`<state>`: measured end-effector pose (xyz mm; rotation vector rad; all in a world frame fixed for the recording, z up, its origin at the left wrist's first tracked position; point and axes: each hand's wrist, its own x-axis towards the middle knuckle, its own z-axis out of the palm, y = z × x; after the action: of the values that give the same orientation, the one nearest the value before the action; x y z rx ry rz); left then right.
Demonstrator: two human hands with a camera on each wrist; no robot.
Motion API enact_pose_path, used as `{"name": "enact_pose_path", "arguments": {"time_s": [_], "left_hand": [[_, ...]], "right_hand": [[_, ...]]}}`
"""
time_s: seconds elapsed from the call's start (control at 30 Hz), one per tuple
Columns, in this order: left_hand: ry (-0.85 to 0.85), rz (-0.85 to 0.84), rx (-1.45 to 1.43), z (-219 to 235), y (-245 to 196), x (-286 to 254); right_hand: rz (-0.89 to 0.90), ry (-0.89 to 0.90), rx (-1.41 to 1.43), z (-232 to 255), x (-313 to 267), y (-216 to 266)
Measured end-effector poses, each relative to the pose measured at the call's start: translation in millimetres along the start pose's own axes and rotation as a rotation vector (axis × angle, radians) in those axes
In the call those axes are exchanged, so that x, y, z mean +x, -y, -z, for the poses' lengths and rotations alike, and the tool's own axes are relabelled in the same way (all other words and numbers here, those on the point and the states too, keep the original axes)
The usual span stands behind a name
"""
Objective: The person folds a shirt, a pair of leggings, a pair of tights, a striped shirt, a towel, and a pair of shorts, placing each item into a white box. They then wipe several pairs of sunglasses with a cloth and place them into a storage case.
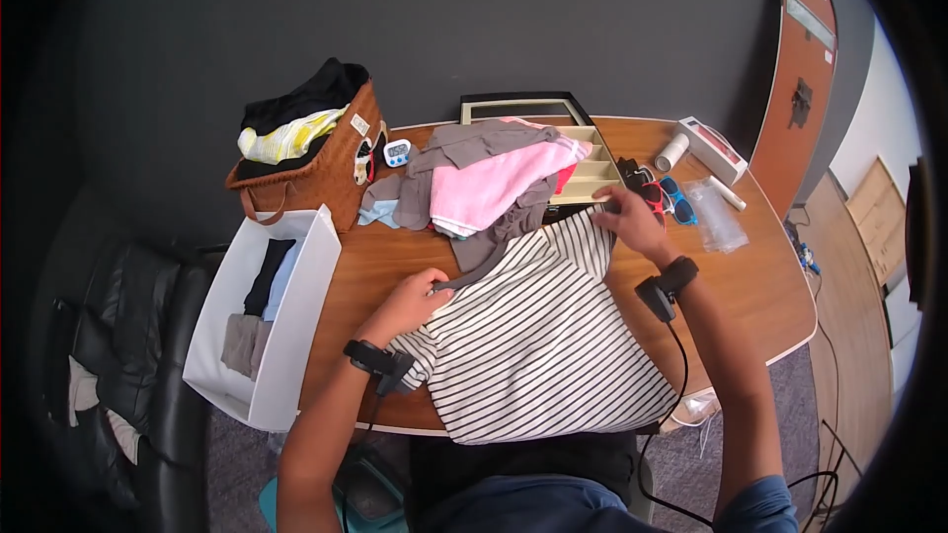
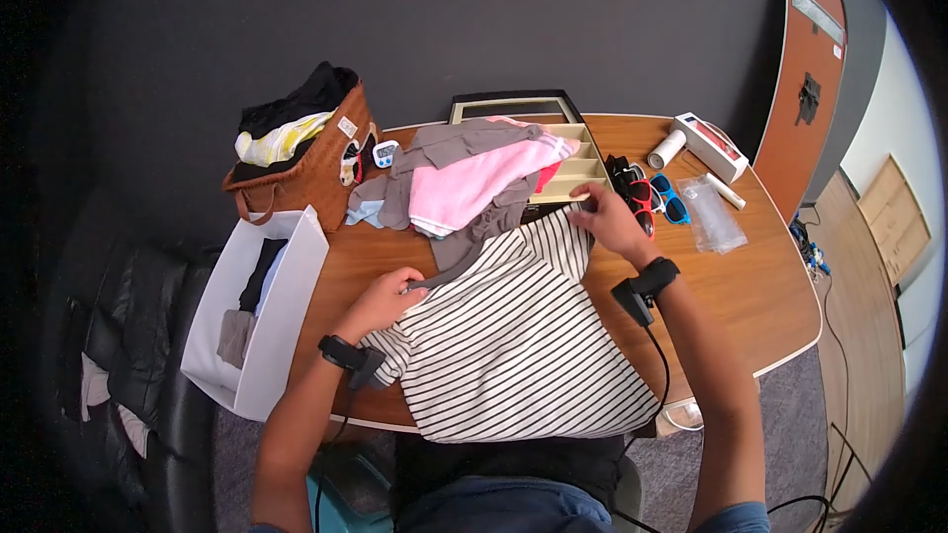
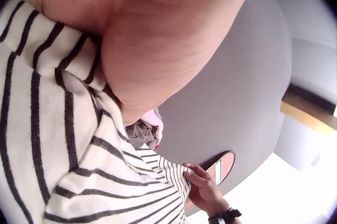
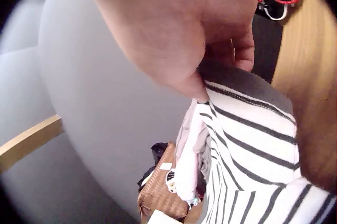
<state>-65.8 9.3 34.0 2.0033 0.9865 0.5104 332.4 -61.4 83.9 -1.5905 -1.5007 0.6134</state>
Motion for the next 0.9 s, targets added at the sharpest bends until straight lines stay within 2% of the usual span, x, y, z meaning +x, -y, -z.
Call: {"name": "enact_pose_path", "arguments": {"time_s": [0.07,0.1,0.17,0.23,0.3,0.33,0.37,0.47,0.57,0.6,0.7,0.73,0.77,0.8,0.83,0.9], "left_hand": [[0.151,0.161,-0.168,-1.5,-4.7,1.7],[0.147,0.161,-0.169,-3.8,-5.1,2.6],[0.147,0.048,-0.253,-8.6,-0.6,3.7],[0.129,0.048,-0.260,-9.4,8.8,6.8],[-0.053,-0.012,-0.149,-5.6,10.3,8.3],[-0.108,-0.039,-0.167,-6.8,25.5,12.9],[-0.116,-0.035,-0.169,-4.3,29.9,13.3],[-0.108,-0.007,-0.103,-0.5,43.1,12.3],[-0.060,0.001,-0.154,0.0,48.0,14.2],[-0.066,-0.012,-0.184,-0.6,45.7,14.1],[-0.031,0.031,-0.182,3.6,44.0,15.8],[-0.024,0.023,-0.267,7.2,34.0,10.8],[-0.019,0.016,-0.352,9.5,28.8,8.4],[0.047,0.204,-0.782,10.2,33.9,12.3],[0.026,0.055,-0.455,11.7,39.6,12.7],[0.048,0.076,-0.358,15.7,26.6,1.0]], "right_hand": [[0.051,-0.076,-0.076,1.3,10.1,29.2],[0.105,-0.119,-0.099,1.6,18.3,34.3],[0.140,-0.154,-0.126,1.0,36.6,47.5],[0.171,-0.186,-0.150,-5.6,42.4,53.6],[0.215,-0.096,-0.246,-13.0,46.2,57.7],[0.201,-0.031,-0.228,-18.2,43.3,59.4],[0.245,-0.024,-0.235,-25.1,36.5,65.0],[0.205,0.065,-0.182,-43.7,10.3,94.0],[0.331,0.176,-0.034,-64.6,-16.4,132.0],[0.308,0.234,0.014,-71.5,-27.2,149.4],[0.480,0.340,0.150,-110.2,-55.6,172.6],[0.369,0.485,0.245,-122.6,-69.4,179.4],[0.373,0.659,0.401,-138.8,-80.5,177.0],[0.464,0.786,0.301,-143.6,-89.3,178.4],[0.604,0.795,0.156,-144.8,-95.2,171.6],[0.510,0.804,0.019,-120.9,-99.4,158.5]]}}
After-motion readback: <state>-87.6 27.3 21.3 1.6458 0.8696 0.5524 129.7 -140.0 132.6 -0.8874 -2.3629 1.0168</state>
